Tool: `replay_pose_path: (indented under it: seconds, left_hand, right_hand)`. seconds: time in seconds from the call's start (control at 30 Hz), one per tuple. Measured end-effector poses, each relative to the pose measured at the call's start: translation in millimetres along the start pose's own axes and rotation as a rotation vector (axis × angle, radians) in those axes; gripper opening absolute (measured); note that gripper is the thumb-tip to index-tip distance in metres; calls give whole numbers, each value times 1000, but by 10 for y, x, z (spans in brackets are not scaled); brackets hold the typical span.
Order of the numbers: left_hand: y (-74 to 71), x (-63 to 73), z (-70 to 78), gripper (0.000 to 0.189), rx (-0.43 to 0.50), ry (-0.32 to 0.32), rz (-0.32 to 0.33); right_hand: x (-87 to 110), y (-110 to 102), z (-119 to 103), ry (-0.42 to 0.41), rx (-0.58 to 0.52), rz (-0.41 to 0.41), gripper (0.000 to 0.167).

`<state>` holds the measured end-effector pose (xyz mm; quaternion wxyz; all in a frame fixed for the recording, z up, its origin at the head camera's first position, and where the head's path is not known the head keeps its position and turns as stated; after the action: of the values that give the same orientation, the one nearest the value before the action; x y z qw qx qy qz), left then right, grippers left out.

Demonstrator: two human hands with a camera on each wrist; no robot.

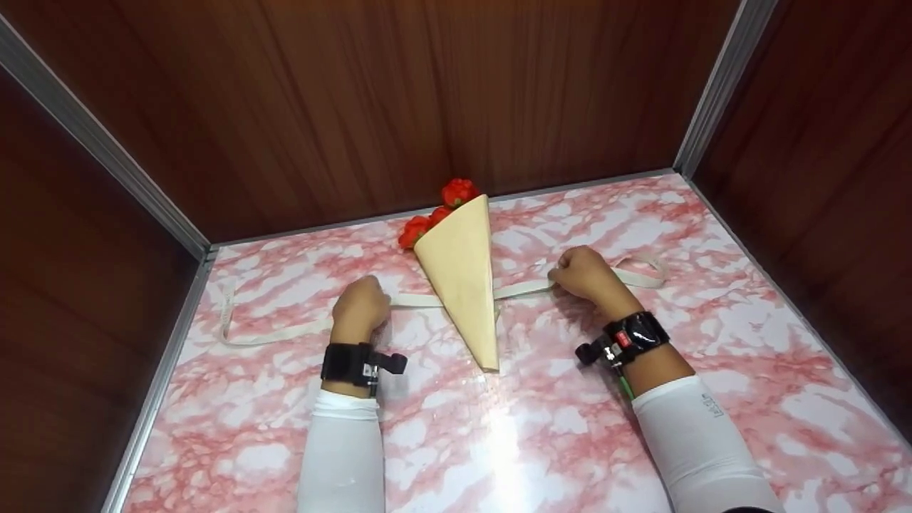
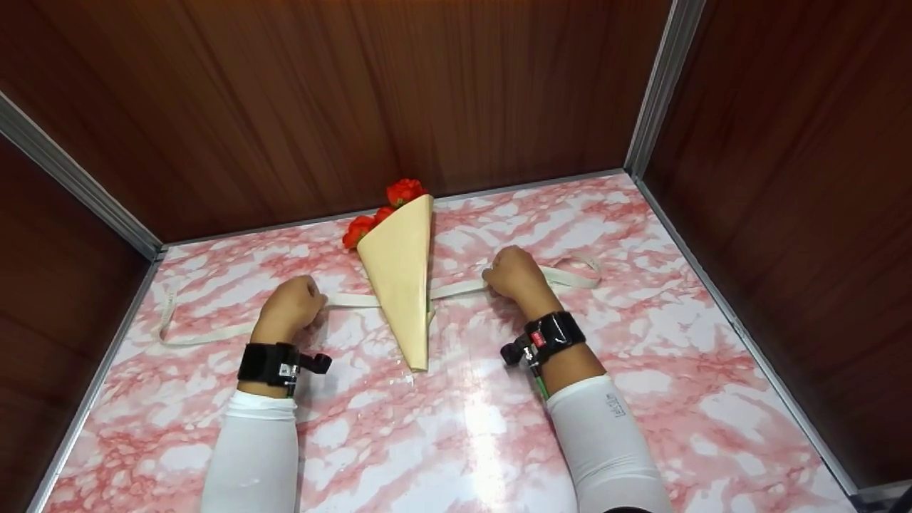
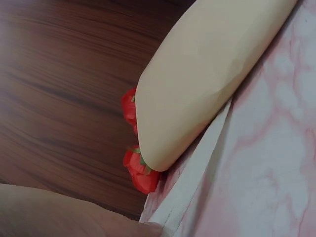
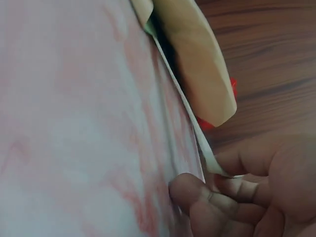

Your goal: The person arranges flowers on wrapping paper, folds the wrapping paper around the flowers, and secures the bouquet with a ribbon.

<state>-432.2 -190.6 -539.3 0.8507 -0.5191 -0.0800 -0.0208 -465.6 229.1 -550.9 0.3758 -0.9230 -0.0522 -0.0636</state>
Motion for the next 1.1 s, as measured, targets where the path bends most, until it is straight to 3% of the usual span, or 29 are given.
replay_pose_path:
  seconds: [0.1,0.3,0.4,0.53,0.77,0.97,1.1]
  left_hand:
    - [-89,14,48,17,103,14,88]
    - [-135,14,45,14,423,1,151]
    - [-133,-13,32,33,605,-5,168]
    - [-126,-65,55,46,795,8,201]
    - [-79,-76,163,29,1016,27,304]
    - [-89,-39,246,34,1042,24,436]
    - [-45,-42,246,42,1139,1,450]
  right_hand:
    - [-5,-38,-40,-22,-121,42,17]
    - [-17,-44,-98,-39,-427,44,17]
    - [-20,-19,-103,-28,-602,19,22]
    - [-13,-49,-90,-27,-677,53,25]
    - [-13,-53,-80,-32,-742,51,41]
    - [-18,-47,-5,85,-912,35,25]
    - [-11,-95,16,108,-986,76,21]
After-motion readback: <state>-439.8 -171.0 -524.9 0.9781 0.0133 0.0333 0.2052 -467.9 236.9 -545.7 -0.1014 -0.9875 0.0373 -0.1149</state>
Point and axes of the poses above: each hand's wrist, its own x-axis away from the middle knuckle, its own y-axis out of the palm, z = x × y, the point moved 8 cm from there along -x, towards the middle knuckle, and after that the axes turned 3 degrees about y, right-handed, at the moved point
